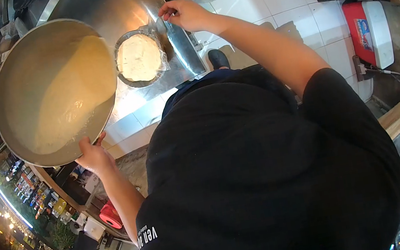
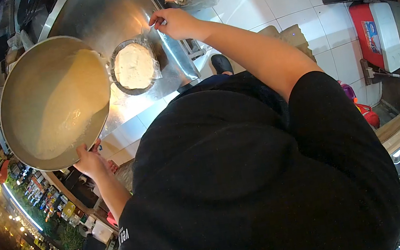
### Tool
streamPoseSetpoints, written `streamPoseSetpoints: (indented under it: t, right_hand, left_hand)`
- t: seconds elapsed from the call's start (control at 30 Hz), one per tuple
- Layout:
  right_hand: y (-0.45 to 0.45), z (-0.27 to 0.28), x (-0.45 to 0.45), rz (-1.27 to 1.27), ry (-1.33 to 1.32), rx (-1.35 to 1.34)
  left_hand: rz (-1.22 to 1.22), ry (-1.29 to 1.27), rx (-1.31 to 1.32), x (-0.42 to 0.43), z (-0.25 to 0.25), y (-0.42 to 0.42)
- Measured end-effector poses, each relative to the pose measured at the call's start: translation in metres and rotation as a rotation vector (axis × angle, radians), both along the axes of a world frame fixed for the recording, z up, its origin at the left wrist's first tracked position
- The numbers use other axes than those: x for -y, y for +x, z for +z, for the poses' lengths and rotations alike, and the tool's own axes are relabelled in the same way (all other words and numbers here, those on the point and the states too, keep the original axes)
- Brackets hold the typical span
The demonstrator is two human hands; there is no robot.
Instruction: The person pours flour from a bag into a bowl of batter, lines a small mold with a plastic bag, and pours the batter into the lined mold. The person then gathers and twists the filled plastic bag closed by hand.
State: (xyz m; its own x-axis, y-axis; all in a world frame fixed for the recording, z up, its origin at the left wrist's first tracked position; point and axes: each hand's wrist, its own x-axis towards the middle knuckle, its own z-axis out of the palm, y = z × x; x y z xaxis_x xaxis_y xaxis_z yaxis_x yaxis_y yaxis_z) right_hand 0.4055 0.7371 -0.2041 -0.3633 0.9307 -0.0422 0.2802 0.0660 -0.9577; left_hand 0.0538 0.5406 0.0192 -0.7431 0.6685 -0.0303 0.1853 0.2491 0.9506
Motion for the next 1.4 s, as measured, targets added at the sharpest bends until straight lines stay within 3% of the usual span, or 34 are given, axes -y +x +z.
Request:
streamPoseSetpoints:
  t: [0.1, 0.3, 0.4, 0.53, 0.7, 0.87, 0.93, 1.0, 1.27, 1.4]
  right_hand:
    - [-0.01, -0.005, 0.005, -0.018, -0.027, -0.065]
    - [-0.017, 0.006, 0.001, -0.024, 0.022, -0.051]
    - [-0.031, 0.037, -0.012, 0.001, 0.036, -0.214]
    - [-0.054, 0.091, -0.028, -0.058, 0.226, -0.292]
    - [-0.058, 0.102, -0.036, -0.137, 0.434, -0.199]
    - [-0.063, 0.094, -0.026, -0.164, 0.297, -0.162]
    - [-0.066, 0.092, -0.023, -0.227, 0.397, -0.215]
    - [-0.063, 0.097, -0.02, -0.186, 0.222, -0.132]
    - [-0.069, 0.094, -0.026, -0.18, 0.278, -0.097]
    - [-0.069, 0.098, -0.037, 0.073, 0.192, -0.259]
  left_hand:
    - [-0.012, -0.01, -0.206, -0.004, -0.015, 0.013]
    - [-0.097, -0.048, -0.328, -0.004, -0.025, 0.028]
    - [-0.078, 0.002, -0.315, -0.003, -0.033, 0.032]
    - [-0.076, -0.032, -0.376, -0.006, -0.026, 0.045]
    - [-0.2, -0.09, -0.561, 0.001, -0.023, 0.04]
    - [-0.174, -0.147, -0.483, 0.002, -0.029, 0.036]
    - [-0.182, -0.156, -0.497, 0.003, -0.032, 0.037]
    - [-0.165, -0.1, -0.475, 0.001, -0.035, 0.04]
    - [-0.154, -0.142, -0.434, -0.001, -0.041, 0.037]
    - [-0.06, -0.051, -0.247, -0.003, -0.046, 0.026]
